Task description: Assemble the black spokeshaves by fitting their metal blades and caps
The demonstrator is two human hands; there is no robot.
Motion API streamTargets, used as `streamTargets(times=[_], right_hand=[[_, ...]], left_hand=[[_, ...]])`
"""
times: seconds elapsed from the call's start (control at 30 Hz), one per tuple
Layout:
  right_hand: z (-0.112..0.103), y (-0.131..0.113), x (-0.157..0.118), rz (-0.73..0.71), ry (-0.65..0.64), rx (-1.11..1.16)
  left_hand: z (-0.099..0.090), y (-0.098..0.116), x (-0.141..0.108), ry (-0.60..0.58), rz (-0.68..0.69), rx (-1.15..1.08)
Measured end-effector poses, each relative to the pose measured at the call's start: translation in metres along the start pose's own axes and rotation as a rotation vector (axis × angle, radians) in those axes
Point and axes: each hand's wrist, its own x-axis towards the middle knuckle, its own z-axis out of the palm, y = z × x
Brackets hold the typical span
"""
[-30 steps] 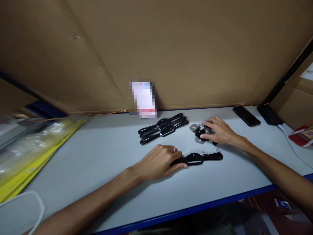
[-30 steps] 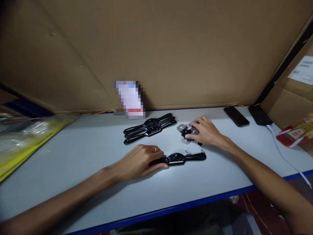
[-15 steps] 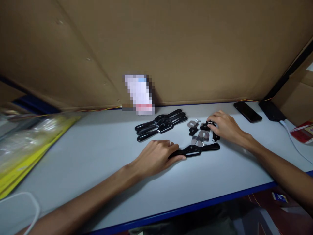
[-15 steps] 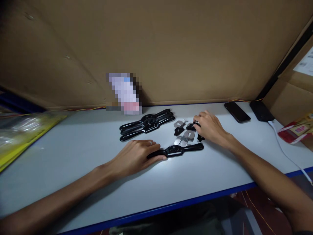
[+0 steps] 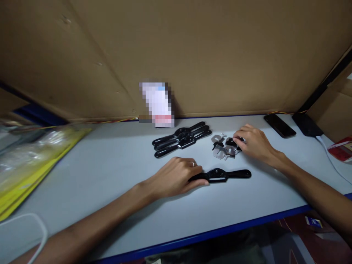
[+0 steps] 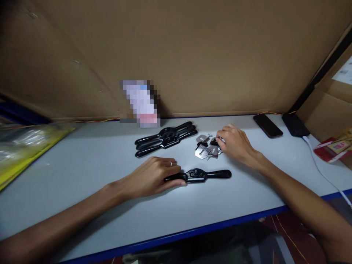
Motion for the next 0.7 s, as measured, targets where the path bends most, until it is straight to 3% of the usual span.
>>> streamTargets(times=[0.17,0.47,0.7], right_hand=[[0.001,-0.005,-0.001,0.008,-0.017,0.029],[0.022,-0.042,-0.004,0.003,-0.032,-0.052],[0.021,-0.042,-0.005,0.068,-0.041,0.25]], left_hand=[[0.0,0.001,0.001,0.003,-0.003,0.003],[0.002,0.001,0.001,0.041,-0.009,-0.004],[0.0,0.001,0.002,0.032,-0.025,0.007]])
